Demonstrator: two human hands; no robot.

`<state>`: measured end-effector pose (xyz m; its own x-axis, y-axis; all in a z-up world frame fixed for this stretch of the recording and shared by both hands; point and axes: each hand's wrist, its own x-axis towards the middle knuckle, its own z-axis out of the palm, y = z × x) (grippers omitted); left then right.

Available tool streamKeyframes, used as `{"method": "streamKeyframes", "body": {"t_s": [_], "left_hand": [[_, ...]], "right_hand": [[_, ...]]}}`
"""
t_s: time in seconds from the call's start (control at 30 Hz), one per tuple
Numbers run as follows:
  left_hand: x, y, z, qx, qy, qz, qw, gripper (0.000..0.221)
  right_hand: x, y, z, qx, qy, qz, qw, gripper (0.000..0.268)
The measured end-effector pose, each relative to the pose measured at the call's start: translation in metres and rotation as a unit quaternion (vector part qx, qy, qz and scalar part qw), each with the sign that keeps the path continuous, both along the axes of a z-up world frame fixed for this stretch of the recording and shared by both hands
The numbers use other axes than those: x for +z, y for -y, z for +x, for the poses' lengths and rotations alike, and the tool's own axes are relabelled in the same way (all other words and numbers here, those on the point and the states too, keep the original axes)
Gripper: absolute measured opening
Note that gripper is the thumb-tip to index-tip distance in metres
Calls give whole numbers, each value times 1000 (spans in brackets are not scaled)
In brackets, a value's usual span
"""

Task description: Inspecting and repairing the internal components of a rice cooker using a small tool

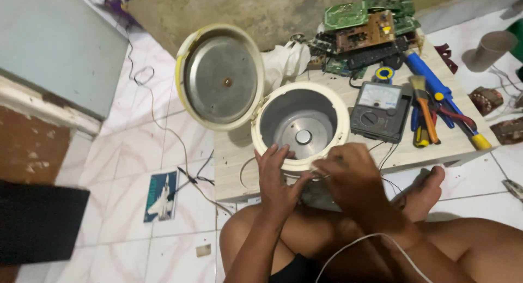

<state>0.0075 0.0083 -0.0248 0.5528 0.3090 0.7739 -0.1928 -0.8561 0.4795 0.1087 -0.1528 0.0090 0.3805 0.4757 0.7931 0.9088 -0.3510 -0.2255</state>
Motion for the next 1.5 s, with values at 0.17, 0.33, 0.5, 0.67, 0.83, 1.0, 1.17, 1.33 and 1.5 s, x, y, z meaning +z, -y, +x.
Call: {"method": "streamKeyframes", "body": {"t_s": [0.17,0.33,0.5,0.67,0.83,1.0,1.17,1.33,1.5], "left_hand": [[-9,-1,6,31,31,-12,999,65],[1,-5,-3,51,68,-8,996,53],[37,-3,-31,-26,109,-136,984,50],[12,-14,-14,7,98,-442,892,58],[9,-23,-10,7,98,-531,842,56],[18,-28,-17,-33,103,-592,798,50],[9,-27,-16,-54,149,-581,798,49],[2,-27,-12,-48,132,-531,835,71],[-1,-26,-17,-17,91,-520,849,73]], "right_hand": [[-3,-37,-23,49,30,10,998,8],[10,-35,-21,63,49,-51,995,7],[36,-11,-20,142,-37,-143,979,32],[37,-31,-25,129,-70,-170,974,34],[38,-66,-35,174,-79,-159,968,26],[41,-99,-36,127,-110,-190,967,24],[55,-136,-30,67,-124,-249,958,26],[62,-169,-15,9,-103,-287,952,31],[78,-190,-5,-49,-140,-326,934,38]]}}
